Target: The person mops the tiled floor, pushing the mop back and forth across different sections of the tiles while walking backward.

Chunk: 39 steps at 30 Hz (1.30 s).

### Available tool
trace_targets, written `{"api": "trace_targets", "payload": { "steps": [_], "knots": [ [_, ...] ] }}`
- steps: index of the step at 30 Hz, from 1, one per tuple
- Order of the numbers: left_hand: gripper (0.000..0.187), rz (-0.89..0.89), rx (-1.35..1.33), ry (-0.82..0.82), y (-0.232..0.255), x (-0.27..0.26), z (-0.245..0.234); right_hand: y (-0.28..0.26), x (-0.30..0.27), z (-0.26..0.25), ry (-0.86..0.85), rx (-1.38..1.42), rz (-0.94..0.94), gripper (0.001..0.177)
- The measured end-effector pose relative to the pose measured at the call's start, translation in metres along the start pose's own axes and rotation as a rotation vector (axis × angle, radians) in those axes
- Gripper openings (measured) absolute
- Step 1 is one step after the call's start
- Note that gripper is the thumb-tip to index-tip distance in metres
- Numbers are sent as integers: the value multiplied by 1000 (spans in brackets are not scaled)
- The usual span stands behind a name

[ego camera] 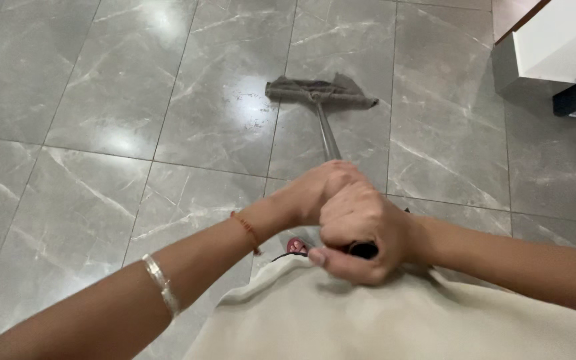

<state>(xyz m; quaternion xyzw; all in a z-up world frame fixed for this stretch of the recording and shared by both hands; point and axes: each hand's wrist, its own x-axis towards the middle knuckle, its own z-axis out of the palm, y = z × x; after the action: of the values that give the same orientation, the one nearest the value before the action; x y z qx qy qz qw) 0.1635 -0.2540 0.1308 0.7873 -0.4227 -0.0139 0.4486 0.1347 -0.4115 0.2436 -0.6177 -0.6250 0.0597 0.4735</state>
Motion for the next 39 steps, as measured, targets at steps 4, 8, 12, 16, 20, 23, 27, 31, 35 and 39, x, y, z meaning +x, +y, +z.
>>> {"api": "trace_targets", "payload": {
  "steps": [4,8,12,16,20,23,27,31,35,39],
  "knots": [
    [45,170,112,127,-71,-5,19,50,-22,9,-13,-181,28,36],
    [22,-54,334,-190,-131,27,19,98,-29,11,-18,-243,225,33],
    [23,-58,283,-146,-107,39,-11,88,-25,-3,128,-211,234,34],
    [17,181,134,-73,-27,43,-20,25,-22,-11,179,-164,135,40],
    [21,54,102,-94,50,34,-8,-36,-33,-15,187,45,-6,35],
    [21,12,74,-80,62,33,4,-40,-43,-12,132,69,17,32],
    [21,216,-84,-80,17,35,25,-13,-66,-5,100,-117,65,34],
    [14,87,-18,-195,-24,36,56,13,-99,13,39,-192,221,35],
    [19,-43,12,-178,1,33,80,-5,-124,17,64,-152,289,35],
    [16,-15,9,52,83,13,98,-71,-125,25,131,-81,284,39]
  ]
}}
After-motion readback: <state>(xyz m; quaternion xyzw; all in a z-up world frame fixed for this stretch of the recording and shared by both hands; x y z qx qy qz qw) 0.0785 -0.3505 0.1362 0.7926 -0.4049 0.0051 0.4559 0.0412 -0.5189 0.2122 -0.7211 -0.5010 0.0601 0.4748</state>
